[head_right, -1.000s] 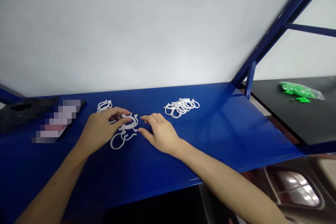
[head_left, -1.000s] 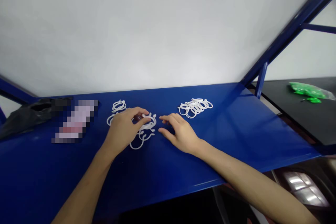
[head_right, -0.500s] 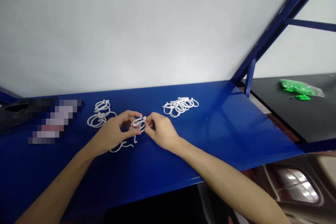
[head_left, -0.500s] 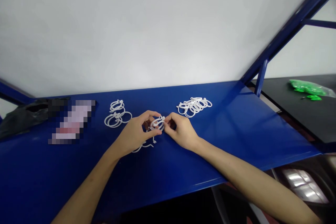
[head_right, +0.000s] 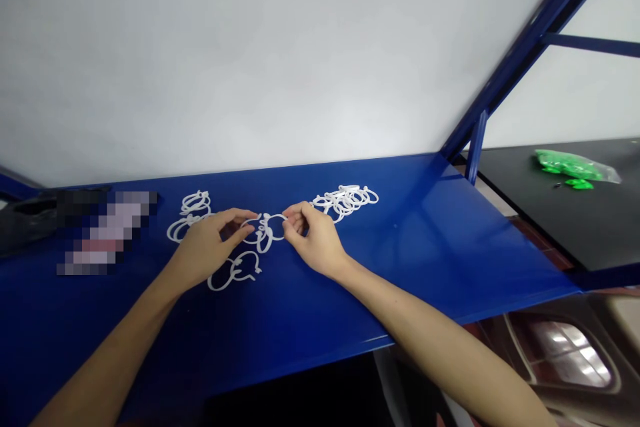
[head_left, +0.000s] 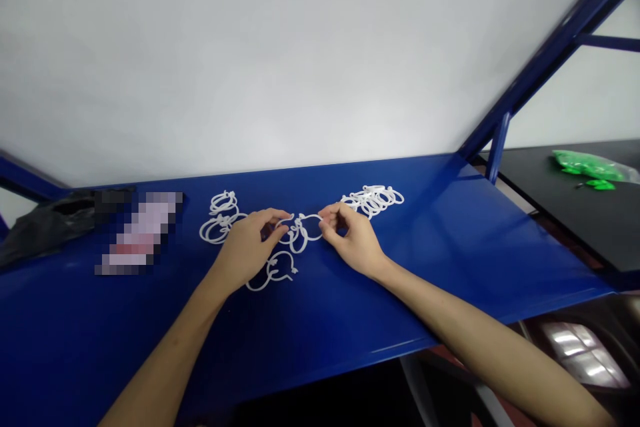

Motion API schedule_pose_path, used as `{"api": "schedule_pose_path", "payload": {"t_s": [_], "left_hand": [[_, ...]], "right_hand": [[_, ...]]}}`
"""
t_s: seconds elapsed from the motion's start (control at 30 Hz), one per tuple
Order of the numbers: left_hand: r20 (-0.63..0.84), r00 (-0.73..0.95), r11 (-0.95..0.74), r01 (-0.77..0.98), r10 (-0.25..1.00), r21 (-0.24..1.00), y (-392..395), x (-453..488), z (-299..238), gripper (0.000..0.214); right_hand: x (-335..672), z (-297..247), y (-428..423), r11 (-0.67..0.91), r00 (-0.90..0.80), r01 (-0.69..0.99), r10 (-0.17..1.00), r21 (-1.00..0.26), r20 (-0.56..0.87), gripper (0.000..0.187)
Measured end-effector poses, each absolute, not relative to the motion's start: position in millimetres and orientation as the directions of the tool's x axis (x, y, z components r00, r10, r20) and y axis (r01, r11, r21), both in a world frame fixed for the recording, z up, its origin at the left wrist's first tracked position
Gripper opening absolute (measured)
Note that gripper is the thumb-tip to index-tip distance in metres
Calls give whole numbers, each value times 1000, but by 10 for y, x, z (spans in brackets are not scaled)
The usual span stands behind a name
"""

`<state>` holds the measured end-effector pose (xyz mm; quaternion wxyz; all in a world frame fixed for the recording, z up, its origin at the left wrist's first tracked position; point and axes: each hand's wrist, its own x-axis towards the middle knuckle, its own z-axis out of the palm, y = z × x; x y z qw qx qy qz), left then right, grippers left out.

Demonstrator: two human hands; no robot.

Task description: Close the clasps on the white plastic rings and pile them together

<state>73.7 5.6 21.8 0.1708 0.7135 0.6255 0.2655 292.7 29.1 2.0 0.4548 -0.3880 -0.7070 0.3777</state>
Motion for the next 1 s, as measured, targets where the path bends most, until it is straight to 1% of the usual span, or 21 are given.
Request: {"api": "schedule_pose_path", "payload": {"t_s": [0.07, 0.13, 0.17, 0.23, 0.3, 0.43, 0.57, 0.67, 0.77, 0.83, 0.9, 1.0], "left_hand": [[282, 77, -210, 853, 956, 478, 57, 752, 177, 27], [369, 116, -265, 884, 922, 386, 41, 793, 145, 33], [386, 148, -293, 890, 911, 350, 29, 821, 132, 37], [369, 220, -341, 889, 903, 305, 2, 879, 109, 47], [325, 269, -364, 888, 907, 280, -12, 921, 85, 51], [274, 284, -359, 891, 919, 279, 13, 914, 40, 33], [295, 251, -334, 902, 922, 274, 53, 839, 12, 27], [325, 249, -340, 904, 912, 259, 42, 822, 25, 30], [376, 246, -365, 885, 893, 288, -3, 864, 90, 40], [392, 226, -373, 858, 892, 354, -33, 908, 150, 33], [369, 206, -365, 821, 906, 439, -54, 951, 205, 26], [307, 174, -324, 767, 936, 553, -64, 998, 256, 26]], "right_hand": [[2927, -2, 296, 430, -304, 213, 883, -878, 358, 12], [2925, -23, 297, 448, -320, 225, 873, -865, 369, 14], [2925, -31, 296, 459, -323, 230, 868, -858, 378, 14], [2928, -40, 295, 483, -325, 236, 857, -843, 400, 13], [2936, -44, 296, 510, -332, 244, 843, -825, 422, 12], [2962, -35, 303, 591, -383, 294, 793, -751, 474, 10], [2995, -2, 315, 633, -395, 341, 768, -695, 504, 12], [3019, 33, 326, 597, -338, 370, 801, -712, 495, 12], [3033, 64, 325, 520, -253, 333, 853, -786, 457, 13], [3032, 79, 307, 483, -212, 275, 874, -831, 437, 14], [3020, 86, 275, 446, -190, 199, 891, -873, 412, 14], [2989, 85, 213, 358, -212, 61, 917, -932, 339, 17]]}}
